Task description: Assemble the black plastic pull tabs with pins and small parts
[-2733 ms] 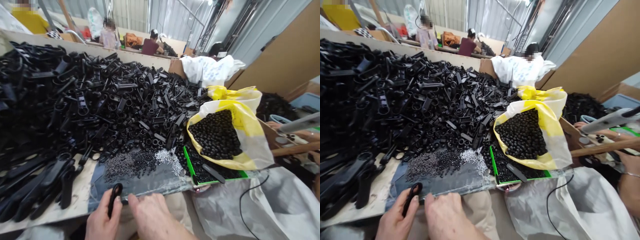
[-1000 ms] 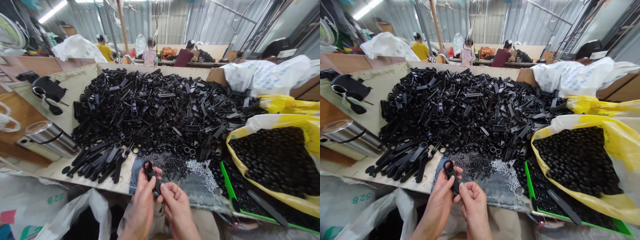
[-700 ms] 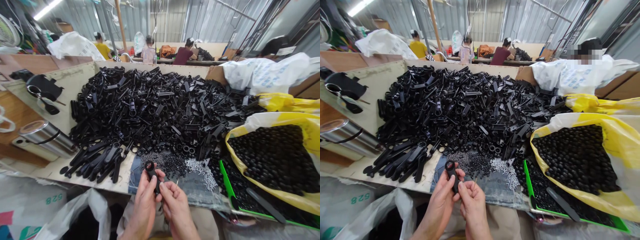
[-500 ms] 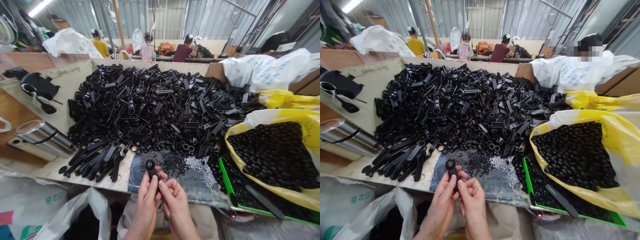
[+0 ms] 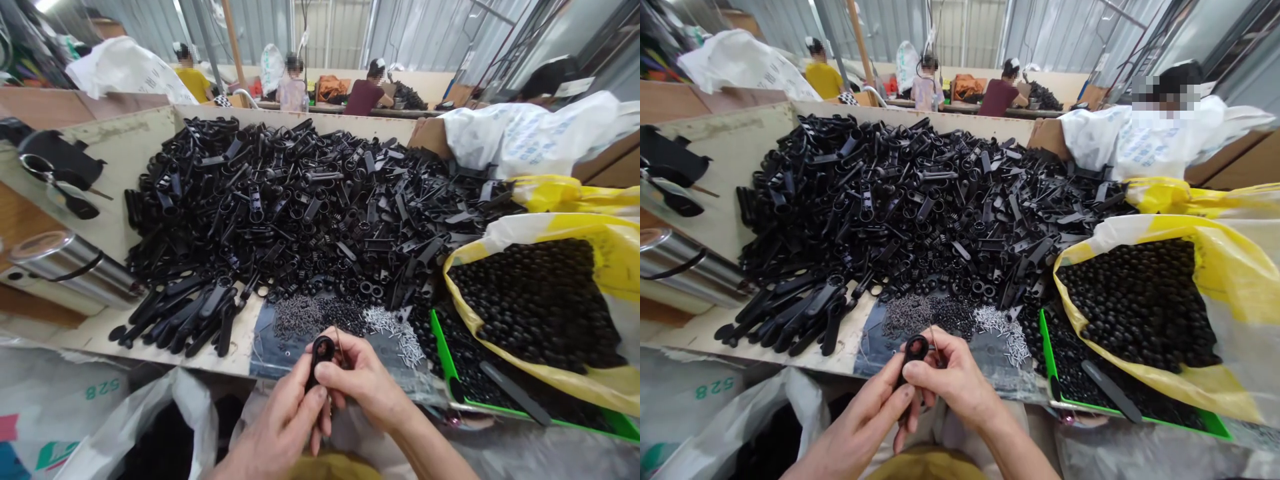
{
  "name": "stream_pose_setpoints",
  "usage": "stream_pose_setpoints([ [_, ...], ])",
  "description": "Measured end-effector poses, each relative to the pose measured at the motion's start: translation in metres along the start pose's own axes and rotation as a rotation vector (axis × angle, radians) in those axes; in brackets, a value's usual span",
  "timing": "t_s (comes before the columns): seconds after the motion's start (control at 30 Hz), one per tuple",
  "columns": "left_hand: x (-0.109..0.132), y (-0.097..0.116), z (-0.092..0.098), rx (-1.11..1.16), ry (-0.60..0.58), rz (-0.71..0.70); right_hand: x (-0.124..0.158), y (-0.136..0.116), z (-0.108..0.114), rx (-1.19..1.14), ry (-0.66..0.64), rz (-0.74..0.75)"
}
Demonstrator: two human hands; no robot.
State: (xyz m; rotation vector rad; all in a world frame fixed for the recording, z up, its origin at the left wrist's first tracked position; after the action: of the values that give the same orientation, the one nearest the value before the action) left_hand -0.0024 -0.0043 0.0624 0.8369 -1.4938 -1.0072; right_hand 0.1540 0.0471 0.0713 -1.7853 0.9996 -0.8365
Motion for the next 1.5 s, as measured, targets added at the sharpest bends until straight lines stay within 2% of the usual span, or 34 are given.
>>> stream_pose_setpoints([
  [0.1,0.003,-0.005,0.0,-0.103,0.087,-0.085,0.004,0.007,-0.002,0.05,0.039,0.041],
  [0.2,-0.001,0.001,-0.001,-0.264,0.011,-0.141,0.009,0.005,0.0,0.206,0.139,0.187],
  [0.27,-0.004,0.014,-0.001,-0.375,-0.038,-0.236,0.012,-0.003,0.004,0.346,0.204,0.314],
  [0.33,-0.005,0.026,0.0,-0.465,-0.033,-0.353,0.013,-0.012,0.009,0.423,0.256,0.362],
  [0.47,-0.003,0.029,-0.004,-0.537,0.057,-0.504,0.013,-0.016,0.012,0.411,0.258,0.258],
  [0.53,-0.003,0.021,-0.008,-0.565,0.171,-0.567,0.01,-0.012,0.009,0.402,0.272,0.242],
  [0.63,-0.008,0.01,-0.012,-0.593,0.404,-0.64,0.003,-0.003,0.002,0.398,0.362,0.26],
  [0.67,-0.009,0.007,-0.013,-0.592,0.449,-0.644,0.0,0.001,0.001,0.393,0.387,0.268],
  [0.77,-0.011,0.002,-0.012,-0.566,0.474,-0.585,-0.007,0.011,-0.001,0.311,0.376,0.23],
  [0.87,-0.006,0.005,-0.005,-0.514,0.431,-0.498,-0.009,0.024,-0.002,0.2,0.257,0.119],
  [0.93,-0.004,0.013,0.006,-0.541,0.359,-0.49,-0.01,0.029,-0.003,0.212,0.17,0.099],
  [0.97,-0.002,0.019,0.015,-0.585,0.353,-0.504,-0.011,0.03,-0.003,0.248,0.136,0.104],
  [1.0,-0.001,0.026,0.028,-0.654,0.402,-0.53,-0.012,0.03,-0.003,0.296,0.114,0.112],
  [1.03,0.0,0.033,0.045,-0.72,0.52,-0.552,-0.014,0.028,-0.003,0.351,0.106,0.121],
  [1.1,0.0,0.047,0.083,-0.93,0.863,-0.611,-0.018,0.021,-0.003,0.471,0.103,0.146],
  [1.2,-0.013,0.056,0.14,-0.968,1.08,-0.617,-0.033,0.007,0.0,0.626,0.085,0.206],
  [1.27,-0.025,0.055,0.165,-0.999,1.157,-0.604,-0.049,-0.004,0.002,0.728,0.061,0.253],
  [1.37,-0.037,0.049,0.178,-1.054,1.234,-0.582,-0.083,-0.018,-0.003,1.002,0.04,0.389],
  [1.43,-0.038,0.045,0.174,-1.07,1.271,-0.589,-0.112,-0.025,-0.015,1.177,0.016,0.485],
  [1.5,-0.036,0.045,0.164,-1.075,1.282,-0.619,-0.143,-0.028,-0.032,1.245,-0.017,0.533],
])
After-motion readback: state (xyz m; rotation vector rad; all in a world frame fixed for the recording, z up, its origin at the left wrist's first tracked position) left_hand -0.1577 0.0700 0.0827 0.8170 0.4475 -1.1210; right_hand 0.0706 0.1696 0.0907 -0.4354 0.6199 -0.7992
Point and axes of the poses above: each hand's wrist, its own x-axis away from the middle knuckle, its own z-axis out of the back of the hand, y = z × x, the point moved 2 cm from there along -x, towards the middle knuckle, and after that the axes turned 6 degrees about z, right-handed, at the moved point
